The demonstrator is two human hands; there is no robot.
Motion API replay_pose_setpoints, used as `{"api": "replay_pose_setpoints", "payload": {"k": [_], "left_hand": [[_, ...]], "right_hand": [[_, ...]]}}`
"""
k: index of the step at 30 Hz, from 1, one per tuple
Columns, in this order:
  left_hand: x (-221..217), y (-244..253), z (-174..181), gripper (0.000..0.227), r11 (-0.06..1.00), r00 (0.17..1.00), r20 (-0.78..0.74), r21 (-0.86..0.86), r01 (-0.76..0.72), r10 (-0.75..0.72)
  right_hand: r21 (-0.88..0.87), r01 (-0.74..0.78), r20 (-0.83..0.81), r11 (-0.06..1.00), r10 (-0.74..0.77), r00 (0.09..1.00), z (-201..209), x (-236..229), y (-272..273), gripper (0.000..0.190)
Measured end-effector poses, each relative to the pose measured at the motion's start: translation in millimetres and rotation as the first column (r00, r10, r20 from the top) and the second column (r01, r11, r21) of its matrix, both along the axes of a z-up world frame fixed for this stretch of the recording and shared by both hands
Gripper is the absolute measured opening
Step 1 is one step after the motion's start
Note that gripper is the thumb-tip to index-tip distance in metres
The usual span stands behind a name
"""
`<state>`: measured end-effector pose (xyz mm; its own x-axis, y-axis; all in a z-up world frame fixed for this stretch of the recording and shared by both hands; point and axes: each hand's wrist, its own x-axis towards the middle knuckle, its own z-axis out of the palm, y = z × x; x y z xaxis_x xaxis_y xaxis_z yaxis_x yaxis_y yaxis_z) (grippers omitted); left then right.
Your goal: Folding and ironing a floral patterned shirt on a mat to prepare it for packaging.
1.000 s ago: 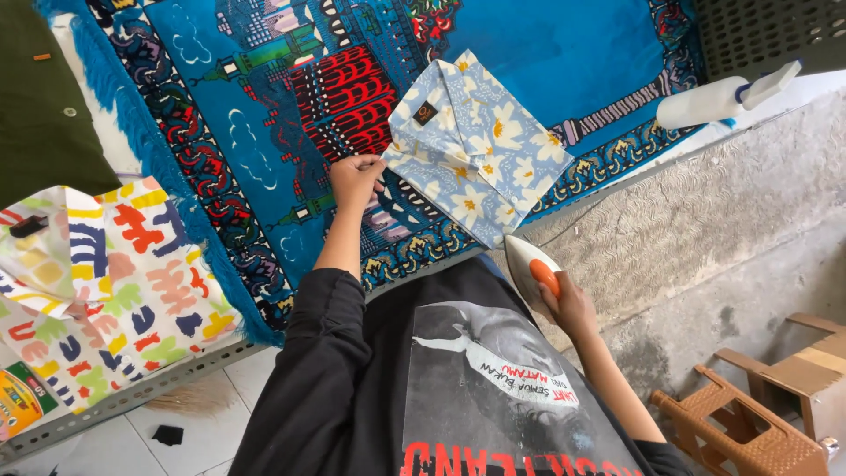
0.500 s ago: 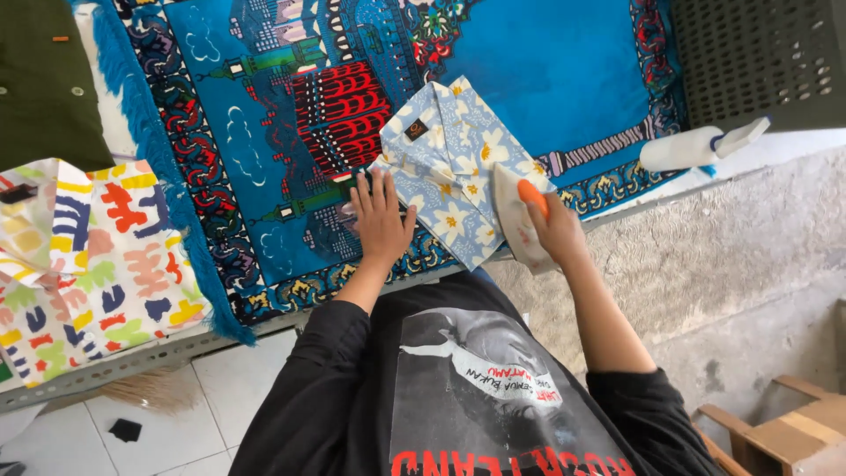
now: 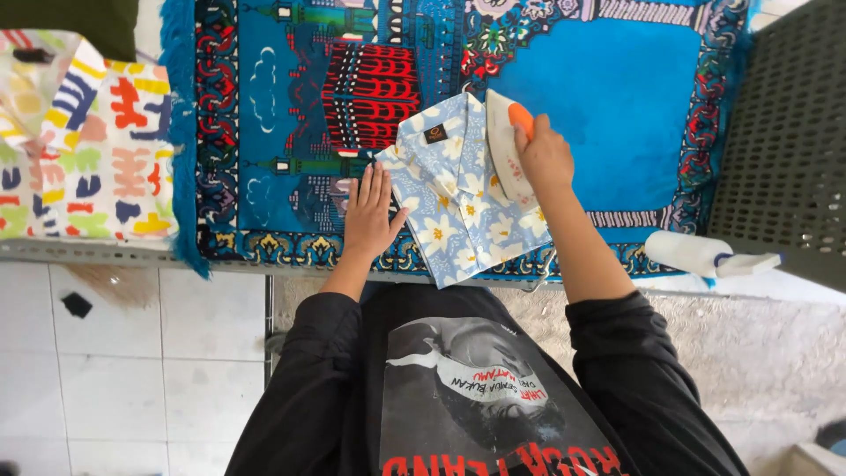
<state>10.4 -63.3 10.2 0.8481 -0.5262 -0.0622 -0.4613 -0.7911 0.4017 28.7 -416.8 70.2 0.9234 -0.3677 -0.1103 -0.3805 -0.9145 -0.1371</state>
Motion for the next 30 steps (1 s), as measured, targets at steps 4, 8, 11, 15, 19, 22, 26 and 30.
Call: {"api": "replay_pose_setpoints", "payload": {"k": [4, 8, 11, 15, 19, 22, 26, 30], "left_hand": [[-27, -18, 9, 0.075, 0.986, 0.987, 0.037, 0.038, -0.16, 0.158], [-61, -44, 33, 0.048, 0.953, 0.941, 0.152, -0.04, -0.299, 0.302], [-84, -70, 22, 0.049, 0.835, 0.843, -0.186, -0.146, -0.531, 0.504], [-91, -89, 15, 0.075, 0.542, 0.52, -0.637, -0.185, -0.82, 0.57], [-83, -89, 4, 0.058, 0.541, 0.408, -0.655, 0.002, -0.841, 0.636], [-84, -89, -37, 0.059, 0.517, 0.321, -0.676, 0.105, -0.85, 0.664], [-86, -92, -6, 0.023, 0.382, 0.329, -0.728, -0.1, -0.919, 0.601], [-85, -90, 11, 0.06, 0.296, 0.225, -0.854, -0.088, -0.951, 0.47]], "right_hand": [[0.012, -0.024, 0.027, 1.0, 0.023, 0.999, -14, 17, -50, 0.045], [0.228, 0.143, 0.002, 0.963, -0.148, 0.989, -47, 4, -143, 0.053], [0.357, 0.113, 0.272, 0.927, -0.219, 0.937, -18, -43, -166, 0.035], [0.476, 0.043, 0.631, 0.878, -0.375, 0.679, 11, -112, -153, 0.028], [0.547, 0.05, 0.657, 0.835, -0.466, 0.592, -16, -173, -128, 0.041], [0.607, 0.133, 0.595, 0.784, -0.559, 0.577, -14, -191, -91, 0.051], [0.52, 0.174, 0.634, 0.836, -0.515, 0.576, -23, -209, -78, 0.037], [0.6, 0.138, 0.581, 0.788, -0.548, 0.602, -39, -227, -88, 0.033]]}}
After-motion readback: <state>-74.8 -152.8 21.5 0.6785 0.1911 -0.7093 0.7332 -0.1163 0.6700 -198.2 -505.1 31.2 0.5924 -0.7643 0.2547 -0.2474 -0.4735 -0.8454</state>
